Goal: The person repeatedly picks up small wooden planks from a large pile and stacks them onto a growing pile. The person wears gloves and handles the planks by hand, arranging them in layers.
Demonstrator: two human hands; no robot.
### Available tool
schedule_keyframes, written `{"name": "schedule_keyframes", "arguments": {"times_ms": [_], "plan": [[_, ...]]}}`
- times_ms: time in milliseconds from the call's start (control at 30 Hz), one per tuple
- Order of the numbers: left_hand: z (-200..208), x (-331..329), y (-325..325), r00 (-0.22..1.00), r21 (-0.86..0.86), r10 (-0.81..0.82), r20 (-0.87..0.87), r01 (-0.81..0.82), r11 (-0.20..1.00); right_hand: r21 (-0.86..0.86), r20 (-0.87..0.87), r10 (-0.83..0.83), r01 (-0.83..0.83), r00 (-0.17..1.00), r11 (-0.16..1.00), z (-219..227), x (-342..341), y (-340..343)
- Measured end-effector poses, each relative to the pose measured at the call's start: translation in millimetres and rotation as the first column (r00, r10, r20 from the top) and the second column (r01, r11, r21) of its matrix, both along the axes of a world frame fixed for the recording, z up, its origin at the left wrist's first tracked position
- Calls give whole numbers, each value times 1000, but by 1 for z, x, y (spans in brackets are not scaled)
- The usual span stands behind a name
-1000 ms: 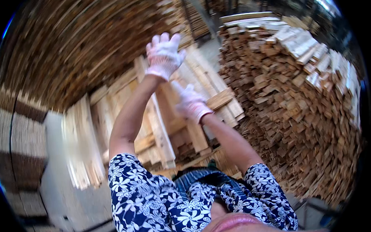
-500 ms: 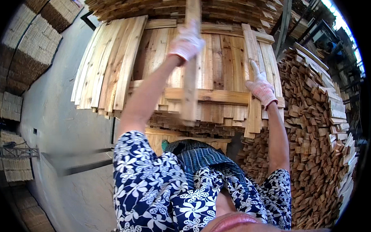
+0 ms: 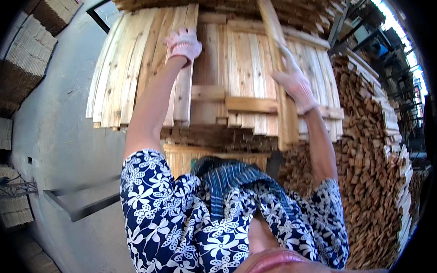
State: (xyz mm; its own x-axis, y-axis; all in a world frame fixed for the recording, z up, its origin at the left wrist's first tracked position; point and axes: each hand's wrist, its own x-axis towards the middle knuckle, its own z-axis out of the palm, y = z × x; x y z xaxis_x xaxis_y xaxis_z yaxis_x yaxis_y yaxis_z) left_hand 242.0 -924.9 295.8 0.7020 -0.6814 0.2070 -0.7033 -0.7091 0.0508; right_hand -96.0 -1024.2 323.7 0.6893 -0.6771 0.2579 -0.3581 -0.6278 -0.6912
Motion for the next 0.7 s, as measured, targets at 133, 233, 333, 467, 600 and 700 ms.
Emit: {"name": "schedule_keyframes", "arguments": {"times_ms": [133,233,333,467,600,700], "plan": [[-1,-5,2,994,-141,-102,30,105,984,245,60,49,-63,997,967,3,105,35],[19,30,30,892,-397,-376,-252,260,880,102,-54,-5,10,999,995,-45,183,38],[30,105,110,930,-624,-363,49,312,716,65,99,8,-14,995,998,-91,207,10],[7,229,279,906,-304,60,-419,-203,931,49,-3,-83,83,997,995,-77,245,55],[-32,229,308,770,-334,-36,-637,-233,913,148,140,-27,6,990,989,-84,236,50],[-39,233,308,701,-382,-124,-703,-223,897,259,232,-35,-27,972,965,-76,224,56]]}}
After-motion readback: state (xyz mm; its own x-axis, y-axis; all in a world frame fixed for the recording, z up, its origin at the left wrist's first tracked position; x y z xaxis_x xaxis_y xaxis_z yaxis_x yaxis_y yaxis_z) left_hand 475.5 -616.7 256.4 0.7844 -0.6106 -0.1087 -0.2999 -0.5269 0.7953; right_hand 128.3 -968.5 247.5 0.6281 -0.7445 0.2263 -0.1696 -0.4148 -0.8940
